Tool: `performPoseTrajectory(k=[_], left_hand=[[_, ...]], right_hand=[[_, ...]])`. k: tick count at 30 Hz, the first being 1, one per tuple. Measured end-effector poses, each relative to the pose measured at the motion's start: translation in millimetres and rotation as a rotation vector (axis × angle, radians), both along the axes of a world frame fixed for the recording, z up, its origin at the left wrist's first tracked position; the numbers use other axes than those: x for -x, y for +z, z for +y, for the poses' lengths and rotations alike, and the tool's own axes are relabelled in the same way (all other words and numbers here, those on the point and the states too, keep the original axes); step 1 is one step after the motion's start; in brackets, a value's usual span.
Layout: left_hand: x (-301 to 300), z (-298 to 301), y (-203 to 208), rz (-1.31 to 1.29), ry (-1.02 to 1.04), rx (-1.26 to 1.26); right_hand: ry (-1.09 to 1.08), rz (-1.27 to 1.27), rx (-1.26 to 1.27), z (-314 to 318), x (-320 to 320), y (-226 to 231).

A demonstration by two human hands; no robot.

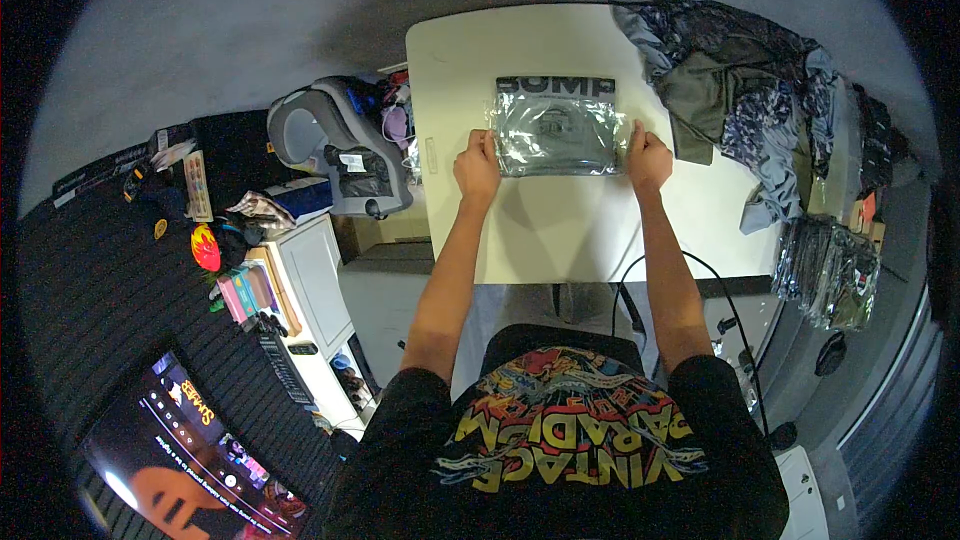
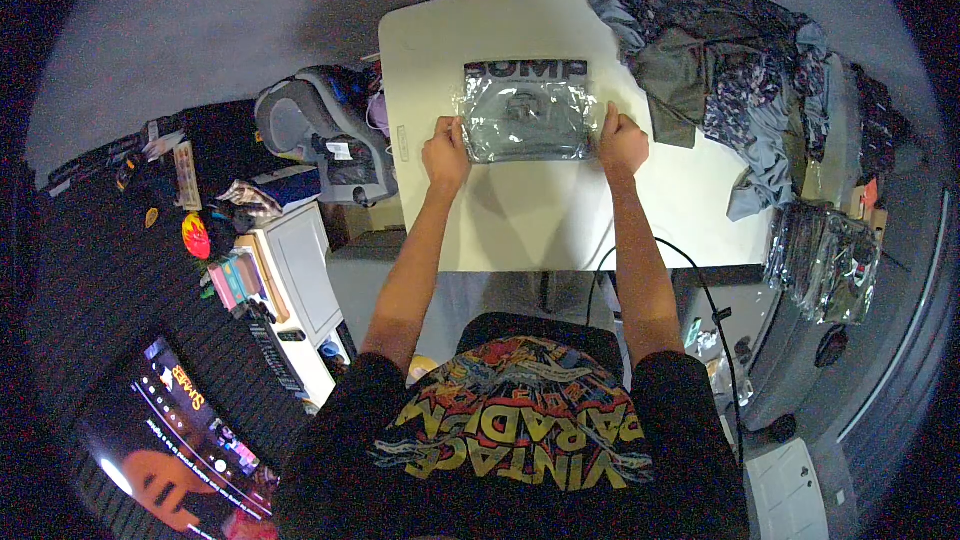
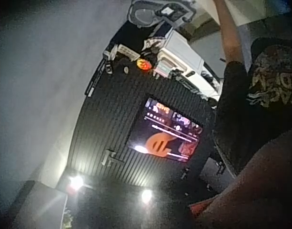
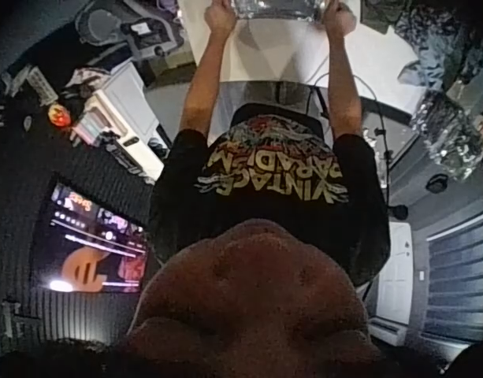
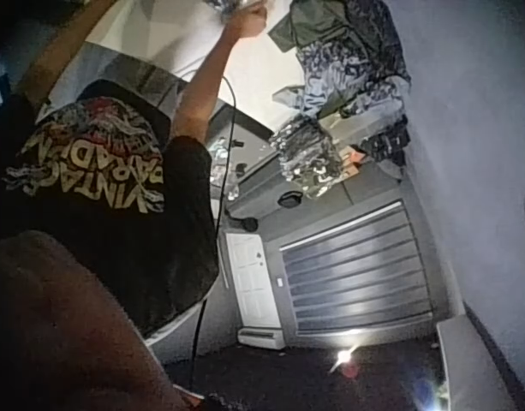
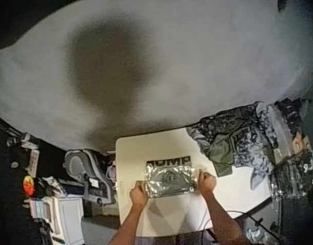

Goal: Folding shirts and placing them into clear plastic packaging bags.

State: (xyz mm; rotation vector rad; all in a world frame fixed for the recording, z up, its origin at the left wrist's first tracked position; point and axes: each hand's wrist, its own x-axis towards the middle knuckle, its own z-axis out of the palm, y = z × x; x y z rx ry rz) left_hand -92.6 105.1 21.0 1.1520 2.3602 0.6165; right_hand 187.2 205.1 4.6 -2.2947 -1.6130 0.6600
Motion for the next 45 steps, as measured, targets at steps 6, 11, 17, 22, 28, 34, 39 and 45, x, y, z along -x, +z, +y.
performPoseTrajectory(k=[6, 11, 17, 22, 28, 34, 39, 45], left_hand=[[4, -4, -1, 0.028, 0.013, -0.067], [4, 2, -2, 0.057, 0.009, 0.007], [3, 9, -5, 0.089, 0.004, 0.095], [3, 11, -5, 0.091, 0.020, 0.110], [8, 10, 2, 0.050, 0.036, 0.116], [-15, 33, 44, 0.139, 0.000, -0.161], [-52, 62, 21, 0.443, -0.553, -0.097], [-49, 63, -1, 0.351, -0.554, -0.061]], right_hand=[[-0.069, 0.339, 0.071, 2, 17, 29], [0.086, 0.200, 0.088, 2, 26, 4], [0.126, 0.010, 0.018, 9, 36, -4], [0.007, 0.058, -0.300, -1, 61, 28], [0.872, -0.201, -0.349, -14, 108, 31], [0.877, -0.256, -0.218, -4, 99, 14], [0.877, -0.245, -0.214, -6, 112, 10], [0.831, -0.207, -0.210, -4, 104, 8]])
